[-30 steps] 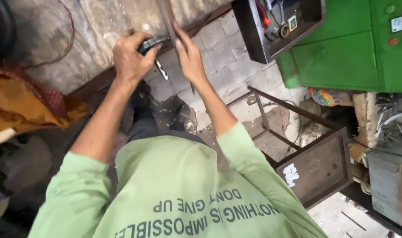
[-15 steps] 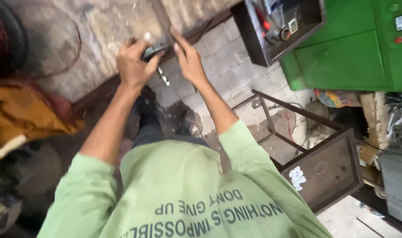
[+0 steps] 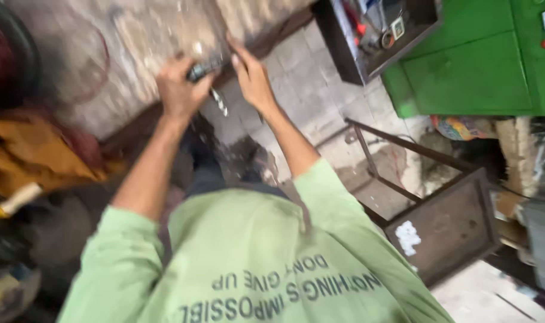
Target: The person uses a knife to scrape and sharpen the edges of a circular metal part with multiple holes, then uses a file to smooth the edges of a long metal strip. The person places the metal parts on the workbench and wipes the surface with a cloth.
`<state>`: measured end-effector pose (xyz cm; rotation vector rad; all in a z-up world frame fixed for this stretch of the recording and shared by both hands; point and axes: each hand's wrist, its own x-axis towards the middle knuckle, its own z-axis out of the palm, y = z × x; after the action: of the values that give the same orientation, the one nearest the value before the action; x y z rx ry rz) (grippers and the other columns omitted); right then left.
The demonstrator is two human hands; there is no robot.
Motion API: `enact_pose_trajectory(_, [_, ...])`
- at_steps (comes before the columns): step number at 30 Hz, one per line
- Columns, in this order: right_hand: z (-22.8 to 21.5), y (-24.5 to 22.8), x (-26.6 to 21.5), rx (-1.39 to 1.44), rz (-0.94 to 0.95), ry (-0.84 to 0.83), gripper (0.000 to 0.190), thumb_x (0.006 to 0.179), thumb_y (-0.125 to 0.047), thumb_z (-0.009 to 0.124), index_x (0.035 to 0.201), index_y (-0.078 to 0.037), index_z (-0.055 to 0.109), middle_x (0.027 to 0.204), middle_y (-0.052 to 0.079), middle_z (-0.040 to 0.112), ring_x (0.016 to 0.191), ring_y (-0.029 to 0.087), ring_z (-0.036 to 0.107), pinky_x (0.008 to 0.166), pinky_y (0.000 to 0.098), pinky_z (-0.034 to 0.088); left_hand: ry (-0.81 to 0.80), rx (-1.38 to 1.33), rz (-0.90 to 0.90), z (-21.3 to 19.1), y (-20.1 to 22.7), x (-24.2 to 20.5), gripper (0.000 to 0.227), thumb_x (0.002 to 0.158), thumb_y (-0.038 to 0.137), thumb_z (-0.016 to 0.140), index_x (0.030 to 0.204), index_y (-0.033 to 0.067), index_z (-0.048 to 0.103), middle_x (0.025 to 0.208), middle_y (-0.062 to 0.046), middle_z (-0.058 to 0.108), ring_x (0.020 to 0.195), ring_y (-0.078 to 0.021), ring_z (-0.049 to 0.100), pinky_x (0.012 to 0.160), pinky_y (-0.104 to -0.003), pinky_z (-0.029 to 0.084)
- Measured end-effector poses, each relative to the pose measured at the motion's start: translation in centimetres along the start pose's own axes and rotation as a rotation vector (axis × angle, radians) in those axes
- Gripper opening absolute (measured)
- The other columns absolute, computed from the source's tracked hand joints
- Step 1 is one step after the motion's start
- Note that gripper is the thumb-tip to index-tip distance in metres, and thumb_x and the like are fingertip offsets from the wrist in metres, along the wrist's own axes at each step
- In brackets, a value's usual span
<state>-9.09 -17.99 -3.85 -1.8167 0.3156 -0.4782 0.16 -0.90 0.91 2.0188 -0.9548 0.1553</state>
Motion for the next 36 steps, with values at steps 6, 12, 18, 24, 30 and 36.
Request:
enact_pose_trajectory(6, [-6.7,-8.6,-17.7,-0.042,0.282,-0.093,0.043,0.109,-0.015,0.047,0.148,0.005,0.051,0.154,0.02,0.055,0.146,0.029,0.05,0.123,0.0379,0.035,-0.069,0.222,0.191,1.1,-0.5,-2.4,0.032,0.082,0.022,0.089,0.101,0.0035,0.071,0.089,-0.016,0.072,0.088,-0.0347,0.071,0.1,-0.045,0.056])
enact_pose_trajectory(12, [-1.4,-8.0,-8.7,-0.112,0.282,0.039,0.039,0.11,-0.019,0.05,0.142,0.002,0.057,0.139,0.022,0.066,0.137,0.031,0.061,0.115,0.0353,0.044,-0.069,0.191,0.137,1.3,-0.8,-1.4,0.032,0.088,0.027,0.093,0.096,0.006,0.07,0.087,-0.014,0.072,0.088,-0.0345,0.071,0.096,-0.044,0.058])
enact_pose_trajectory(18, [-2.2,0.9,-6.3,0.009,0.111,-0.032,0.046,0.109,-0.018,0.048,0.15,0.001,0.051,0.153,0.019,0.057,0.145,0.029,0.051,0.122,0.0361,0.035,0.03,0.058,-0.01,0.3,0.6,-1.1,0.028,0.084,0.024,0.09,0.099,0.0062,0.074,0.091,-0.015,0.074,0.087,-0.0359,0.073,0.081,-0.042,0.056])
enact_pose_trajectory(24, [-5.4,-11.3,-19.1,0.004,0.326,-0.09,0.047,0.108,-0.017,0.046,0.149,0.004,0.05,0.153,0.021,0.055,0.147,0.03,0.047,0.124,0.0406,0.031,-0.107,0.273,0.187,0.7,-1.9,-1.0,0.031,0.079,0.025,0.089,0.098,0.006,0.072,0.086,-0.014,0.072,0.086,-0.035,0.072,0.087,-0.045,0.058])
enact_pose_trajectory(30, [0.7,-3.0,-1.9,0.007,0.024,0.03,0.041,0.114,-0.02,0.047,0.149,0.0,0.053,0.153,0.018,0.058,0.147,0.027,0.053,0.124,0.034,0.04,-0.022,0.157,0.053,0.5,-0.9,-1.6,0.033,0.078,0.021,0.092,0.099,0.0033,0.074,0.09,-0.018,0.073,0.089,-0.0409,0.071,0.081,-0.046,0.054])
enact_pose_trajectory(36, [-4.0,-6.5,-8.0,0.069,0.159,-0.068,0.044,0.109,-0.015,0.047,0.149,0.003,0.051,0.152,0.02,0.057,0.145,0.028,0.051,0.122,0.0361,0.037,-0.12,0.162,0.056,-0.9,1.4,0.4,0.026,0.08,0.018,0.088,0.093,0.0046,0.07,0.086,-0.017,0.069,0.086,-0.0381,0.068,0.089,-0.049,0.055])
